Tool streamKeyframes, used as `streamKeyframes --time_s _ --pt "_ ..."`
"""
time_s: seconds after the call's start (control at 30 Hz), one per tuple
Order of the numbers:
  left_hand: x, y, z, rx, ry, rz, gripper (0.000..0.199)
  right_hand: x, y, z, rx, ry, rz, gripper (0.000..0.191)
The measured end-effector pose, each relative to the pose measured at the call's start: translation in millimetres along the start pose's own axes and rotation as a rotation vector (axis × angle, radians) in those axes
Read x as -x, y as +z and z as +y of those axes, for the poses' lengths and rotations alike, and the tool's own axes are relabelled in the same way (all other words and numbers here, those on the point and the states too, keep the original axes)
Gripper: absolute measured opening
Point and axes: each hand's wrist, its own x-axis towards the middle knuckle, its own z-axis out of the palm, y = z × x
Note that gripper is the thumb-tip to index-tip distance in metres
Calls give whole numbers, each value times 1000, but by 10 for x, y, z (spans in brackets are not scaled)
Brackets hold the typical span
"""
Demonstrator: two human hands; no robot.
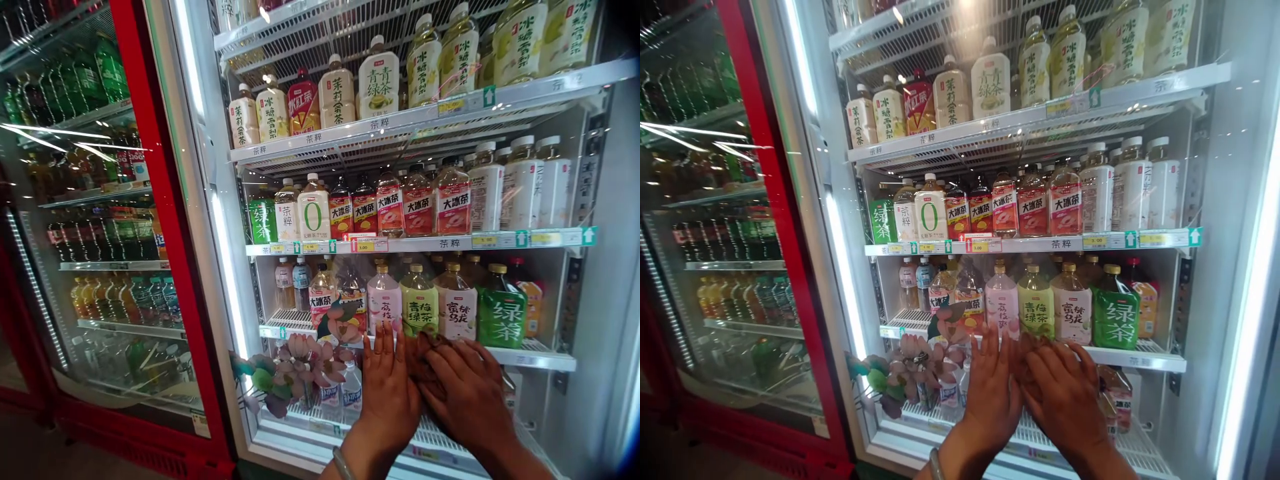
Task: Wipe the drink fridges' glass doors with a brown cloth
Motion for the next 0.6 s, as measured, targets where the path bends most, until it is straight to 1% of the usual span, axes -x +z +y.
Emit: streamKeyframes --time_s 0.03,0.1,0.17,0.23,0.27,0.33,0.43,0.5,0.53,0.57,0.6 --pt "-2 -3 0 3 -4 1 108 -10 -22 22 -31 -20 -20 24" --pt "-8 -20 2 11 -10 1 107 -32 -71 169 -38 1 -22 21" --pt "-12 -41 3 15 -10 4 106 -56 -100 362 33 79 24 23" --pt "-11 -54 0 15 0 13 106 -88 -95 460 127 176 77 27" --pt "-8 -54 -5 12 6 21 106 -112 -82 442 164 224 89 28" --pt "1 -41 -24 6 15 32 106 -180 -48 268 171 270 92 27" --pt "11 -18 -64 0 6 20 102 -297 -8 -145 31 261 27 22" --pt "11 -35 -75 1 -7 -21 98 -337 -15 -299 -43 206 -8 18" --pt "9 -55 -73 7 -6 -52 96 -335 -29 -296 -55 169 -19 18" --pt "5 -80 -65 16 -1 -86 95 -318 -46 -235 -56 138 -24 18" --pt "0 -104 -55 34 17 -120 93 -287 -60 -122 -62 121 -30 18"
